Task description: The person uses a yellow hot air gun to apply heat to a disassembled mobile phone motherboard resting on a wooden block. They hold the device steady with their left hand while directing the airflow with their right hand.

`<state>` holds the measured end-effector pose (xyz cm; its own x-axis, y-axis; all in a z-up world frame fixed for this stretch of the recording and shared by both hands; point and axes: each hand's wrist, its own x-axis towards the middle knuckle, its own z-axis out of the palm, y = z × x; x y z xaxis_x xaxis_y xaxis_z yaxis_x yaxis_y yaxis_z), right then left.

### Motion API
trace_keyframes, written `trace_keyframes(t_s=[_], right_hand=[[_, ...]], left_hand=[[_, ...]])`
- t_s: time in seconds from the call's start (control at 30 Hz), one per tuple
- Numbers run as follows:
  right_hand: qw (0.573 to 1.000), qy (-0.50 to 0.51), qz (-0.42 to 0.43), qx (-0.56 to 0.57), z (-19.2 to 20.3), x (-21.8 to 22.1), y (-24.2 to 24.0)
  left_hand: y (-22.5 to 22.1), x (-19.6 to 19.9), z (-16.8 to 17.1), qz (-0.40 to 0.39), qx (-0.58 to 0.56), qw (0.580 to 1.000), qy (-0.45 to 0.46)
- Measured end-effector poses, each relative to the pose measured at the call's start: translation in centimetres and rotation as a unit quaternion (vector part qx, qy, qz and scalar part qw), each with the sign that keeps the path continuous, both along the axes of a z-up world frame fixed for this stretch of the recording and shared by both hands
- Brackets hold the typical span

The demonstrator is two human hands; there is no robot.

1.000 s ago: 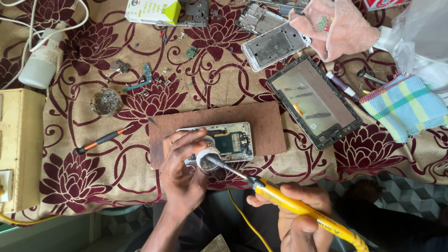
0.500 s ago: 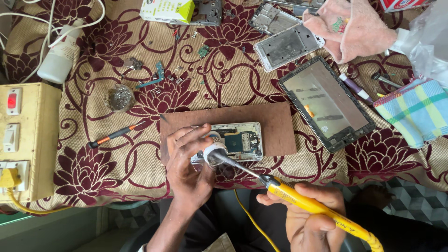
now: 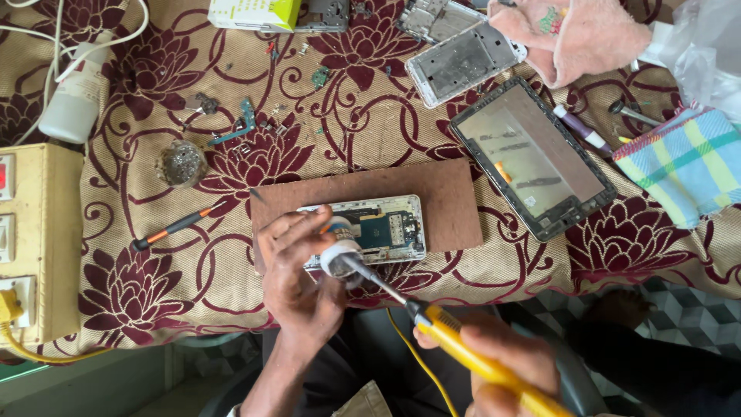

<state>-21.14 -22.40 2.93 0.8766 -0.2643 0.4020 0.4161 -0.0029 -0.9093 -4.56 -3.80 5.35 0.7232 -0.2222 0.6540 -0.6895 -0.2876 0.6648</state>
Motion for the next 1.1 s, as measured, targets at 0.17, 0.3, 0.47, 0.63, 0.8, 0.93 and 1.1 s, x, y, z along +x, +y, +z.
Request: trace_keyframes(t_s=[0.17,0.3,0.47,0.63,0.8,0.93,1.1], right_hand=[[0.978,0.069,0.056,-0.188,-0.6,-2.6,-2.4],[0.965,0.040,-0.054,-0.253,-1.7,-3.2,-0.6],[0.986,-0.009,0.039,-0.160,-2.0,-1.4,-2.4],[0.980,0.108,0.045,0.161,0.1,-0.4,-0.8],[0.979,-0.021,-0.076,0.186,0.6,1.1,2.7],[0.965,-0.029,-0.045,0.256,0.4,1.7,2.6],[0.946,-0.017,-0.031,0.322,0.6,2.1,2.8]], left_hand=[[-0.2,0.1,-0.5,0.013,0.018,1.000,-0.005],[-0.2,-0.2,-0.3,-0.003,0.001,1.000,0.004],[-0.3,-0.3,0.2,0.011,0.026,1.000,-0.011],[-0.6,-0.3,0.3,0.016,0.029,0.999,-0.024],[-0.9,-0.1,0.2,0.043,0.026,0.998,-0.045],[-1.2,-0.2,-0.1,0.062,-0.003,0.997,-0.055],[-1.7,-0.3,-0.6,0.078,-0.045,0.994,-0.057]])
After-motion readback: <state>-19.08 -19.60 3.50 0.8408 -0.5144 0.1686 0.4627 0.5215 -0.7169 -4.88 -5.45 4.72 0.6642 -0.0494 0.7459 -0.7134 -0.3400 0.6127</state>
